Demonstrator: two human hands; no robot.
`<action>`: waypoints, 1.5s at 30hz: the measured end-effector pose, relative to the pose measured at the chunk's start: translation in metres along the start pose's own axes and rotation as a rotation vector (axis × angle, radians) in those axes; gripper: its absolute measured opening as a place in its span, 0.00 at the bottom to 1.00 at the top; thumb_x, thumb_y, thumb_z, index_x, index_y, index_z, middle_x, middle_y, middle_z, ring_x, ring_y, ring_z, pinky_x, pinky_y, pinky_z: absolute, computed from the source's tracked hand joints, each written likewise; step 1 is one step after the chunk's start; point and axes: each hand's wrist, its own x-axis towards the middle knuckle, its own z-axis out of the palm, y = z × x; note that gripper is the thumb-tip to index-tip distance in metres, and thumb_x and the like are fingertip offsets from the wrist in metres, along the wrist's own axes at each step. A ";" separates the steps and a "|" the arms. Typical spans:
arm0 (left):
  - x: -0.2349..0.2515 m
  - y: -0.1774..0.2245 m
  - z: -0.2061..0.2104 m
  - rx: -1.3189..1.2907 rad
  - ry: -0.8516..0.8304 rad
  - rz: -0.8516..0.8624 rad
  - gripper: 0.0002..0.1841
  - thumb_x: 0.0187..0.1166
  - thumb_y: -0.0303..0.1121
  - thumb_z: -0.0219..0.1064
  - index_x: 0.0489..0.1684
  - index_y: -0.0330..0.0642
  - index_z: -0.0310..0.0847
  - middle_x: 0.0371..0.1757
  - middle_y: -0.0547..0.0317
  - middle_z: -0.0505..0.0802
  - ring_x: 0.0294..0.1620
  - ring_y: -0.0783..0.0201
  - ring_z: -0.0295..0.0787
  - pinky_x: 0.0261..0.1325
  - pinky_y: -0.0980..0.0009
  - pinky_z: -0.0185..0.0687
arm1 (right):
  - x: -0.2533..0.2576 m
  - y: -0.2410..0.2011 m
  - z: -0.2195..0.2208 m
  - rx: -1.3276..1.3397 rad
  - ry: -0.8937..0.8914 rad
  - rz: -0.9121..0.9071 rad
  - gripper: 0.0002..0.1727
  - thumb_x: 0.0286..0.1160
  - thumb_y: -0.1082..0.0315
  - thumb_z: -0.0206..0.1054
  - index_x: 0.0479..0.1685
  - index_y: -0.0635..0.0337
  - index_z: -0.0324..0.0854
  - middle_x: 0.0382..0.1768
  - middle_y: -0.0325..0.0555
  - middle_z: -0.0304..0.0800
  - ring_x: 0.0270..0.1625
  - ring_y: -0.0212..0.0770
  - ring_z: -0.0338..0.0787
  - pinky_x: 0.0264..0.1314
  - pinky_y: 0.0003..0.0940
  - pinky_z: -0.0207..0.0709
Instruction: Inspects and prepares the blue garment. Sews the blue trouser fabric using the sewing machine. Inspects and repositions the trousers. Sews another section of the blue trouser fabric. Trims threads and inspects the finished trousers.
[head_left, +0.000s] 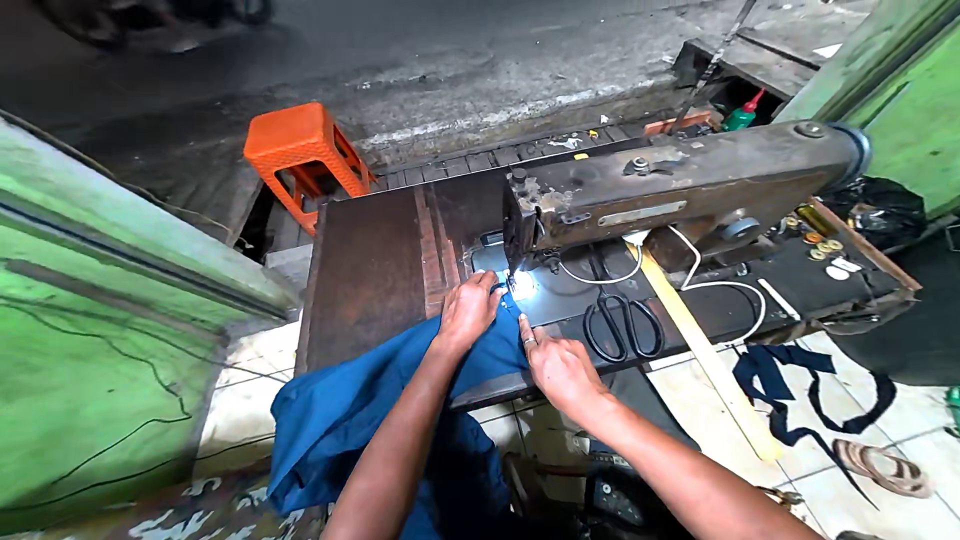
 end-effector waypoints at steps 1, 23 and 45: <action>0.006 -0.002 0.000 -0.002 0.000 0.016 0.13 0.84 0.38 0.66 0.52 0.37 0.88 0.48 0.44 0.94 0.49 0.46 0.94 0.53 0.45 0.87 | 0.004 -0.002 -0.002 0.004 -0.023 0.030 0.30 0.86 0.75 0.48 0.88 0.64 0.63 0.55 0.59 0.90 0.43 0.55 0.95 0.44 0.46 0.86; 0.044 -0.018 0.002 -0.040 -0.005 0.041 0.10 0.81 0.40 0.70 0.45 0.42 0.90 0.44 0.52 0.94 0.48 0.51 0.93 0.52 0.46 0.86 | 0.025 -0.007 0.009 0.095 0.076 0.195 0.29 0.87 0.67 0.51 0.88 0.57 0.67 0.51 0.54 0.93 0.43 0.52 0.95 0.45 0.45 0.86; 0.047 -0.025 0.006 0.059 0.070 0.168 0.10 0.82 0.39 0.68 0.45 0.41 0.90 0.45 0.49 0.93 0.45 0.48 0.94 0.47 0.47 0.87 | 0.026 -0.002 0.009 0.140 0.048 0.215 0.29 0.89 0.62 0.45 0.88 0.51 0.68 0.54 0.50 0.94 0.48 0.53 0.95 0.50 0.49 0.85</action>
